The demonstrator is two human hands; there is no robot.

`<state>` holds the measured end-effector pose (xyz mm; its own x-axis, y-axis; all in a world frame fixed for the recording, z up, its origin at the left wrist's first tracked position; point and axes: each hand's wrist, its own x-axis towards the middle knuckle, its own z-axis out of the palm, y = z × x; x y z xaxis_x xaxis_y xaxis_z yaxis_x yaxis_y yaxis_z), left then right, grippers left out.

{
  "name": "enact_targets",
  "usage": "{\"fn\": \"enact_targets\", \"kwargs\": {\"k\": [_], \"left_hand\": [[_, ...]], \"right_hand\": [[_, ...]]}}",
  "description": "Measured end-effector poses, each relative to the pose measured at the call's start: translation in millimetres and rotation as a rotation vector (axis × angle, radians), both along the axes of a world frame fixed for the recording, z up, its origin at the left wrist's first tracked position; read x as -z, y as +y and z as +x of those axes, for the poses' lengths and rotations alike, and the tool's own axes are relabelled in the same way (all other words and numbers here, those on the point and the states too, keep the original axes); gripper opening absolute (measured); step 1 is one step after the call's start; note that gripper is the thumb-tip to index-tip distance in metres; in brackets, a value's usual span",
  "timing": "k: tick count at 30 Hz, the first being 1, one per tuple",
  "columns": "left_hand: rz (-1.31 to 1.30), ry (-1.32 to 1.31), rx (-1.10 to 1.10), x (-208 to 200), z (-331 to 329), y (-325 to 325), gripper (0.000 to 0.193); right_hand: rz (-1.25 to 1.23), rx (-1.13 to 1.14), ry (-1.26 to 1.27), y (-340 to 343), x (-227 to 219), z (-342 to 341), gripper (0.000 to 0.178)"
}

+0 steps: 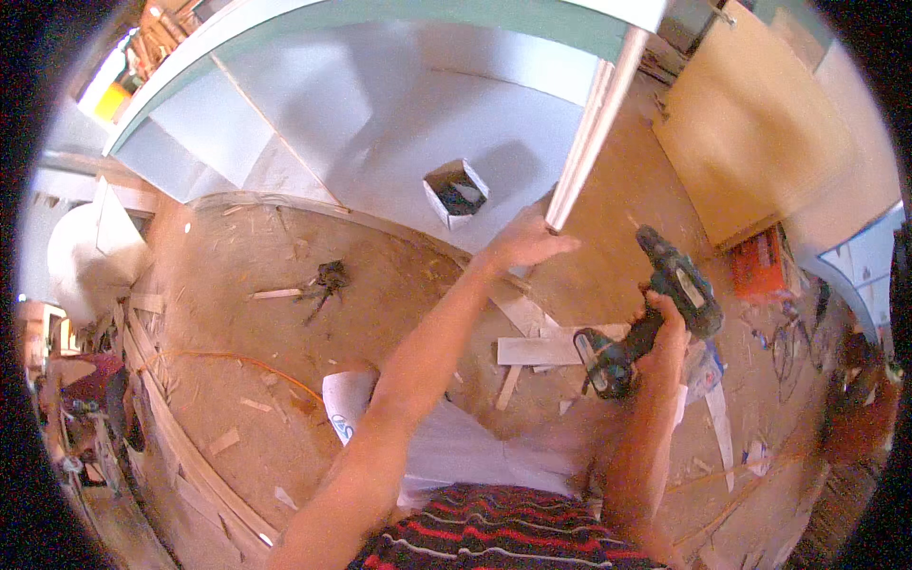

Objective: The person is assembling a piece of furniture. They use a cordless drill to attach a wooden trim piece to a white cabinet, then use a utility knife to cut a strip of material.

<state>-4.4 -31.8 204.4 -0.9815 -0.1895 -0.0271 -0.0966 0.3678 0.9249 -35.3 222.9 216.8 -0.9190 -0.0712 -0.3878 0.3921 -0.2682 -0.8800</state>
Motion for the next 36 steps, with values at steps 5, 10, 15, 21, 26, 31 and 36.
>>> {"fn": "enact_targets", "kwargs": {"k": [5,10,15,21,26,31,36], "left_hand": [[-0.032,0.296,-0.070,-75,3,12,0.095],[-0.191,0.467,-0.256,-70,-12,18,0.079],[-0.181,0.374,-0.234,-84,0,19,0.073],[-0.211,0.442,-0.236,-92,-2,13,0.072],[-0.238,0.460,-0.249,-96,1,15,0.074],[-0.236,0.364,-0.238,-98,1,17,0.075],[-0.247,0.452,-0.285,-82,-4,14,0.016]], "right_hand": [[-0.089,0.047,-0.044,-5,-2,4,0.022],[-0.048,-0.026,0.027,-4,2,10,0.021],[0.033,-0.007,-0.023,-2,-3,10,0.020],[0.058,-0.063,0.013,3,3,-4,0.019],[0.024,-0.019,0.034,2,5,-2,0.019],[-0.045,-0.036,-0.037,7,16,-13,0.018],[-0.071,-0.008,-0.013,-7,-10,6,0.017]]}}
